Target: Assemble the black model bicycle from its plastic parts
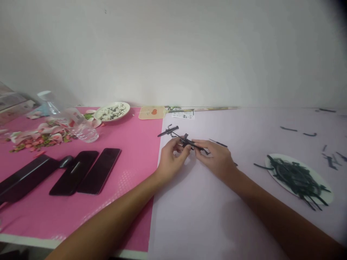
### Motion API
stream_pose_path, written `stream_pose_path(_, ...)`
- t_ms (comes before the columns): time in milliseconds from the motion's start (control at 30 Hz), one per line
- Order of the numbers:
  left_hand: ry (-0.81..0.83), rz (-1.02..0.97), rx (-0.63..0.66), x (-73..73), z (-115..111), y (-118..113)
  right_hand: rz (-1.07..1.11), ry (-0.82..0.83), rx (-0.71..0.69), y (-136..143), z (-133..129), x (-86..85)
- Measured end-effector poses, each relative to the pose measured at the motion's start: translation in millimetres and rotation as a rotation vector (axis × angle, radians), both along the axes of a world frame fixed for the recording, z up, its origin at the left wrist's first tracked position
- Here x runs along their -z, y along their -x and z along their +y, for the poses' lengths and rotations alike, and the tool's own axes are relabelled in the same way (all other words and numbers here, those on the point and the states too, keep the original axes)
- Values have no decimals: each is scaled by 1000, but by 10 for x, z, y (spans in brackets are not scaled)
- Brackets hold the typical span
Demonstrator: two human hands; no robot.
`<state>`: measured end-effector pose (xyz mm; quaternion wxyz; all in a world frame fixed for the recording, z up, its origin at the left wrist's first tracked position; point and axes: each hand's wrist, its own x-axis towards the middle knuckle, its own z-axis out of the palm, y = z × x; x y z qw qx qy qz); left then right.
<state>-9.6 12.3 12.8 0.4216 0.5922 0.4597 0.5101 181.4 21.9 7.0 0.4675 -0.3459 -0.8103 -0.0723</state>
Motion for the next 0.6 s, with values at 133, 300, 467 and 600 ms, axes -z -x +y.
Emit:
stream_pose_path(133,12,-27,3,8,-4,-10,50,97,-10,23,-13,13)
stream_pose_path(300,-1,-41,8,20,5,-11,93,196,-27,31,-24,33)
stream_pose_path(467,18,-27,15,2,4,-6,43,196,-75,-35,19,26)
stream_pose_path(600,33,-54,32,2,1,-6,28,238,-89,-74,35,0)
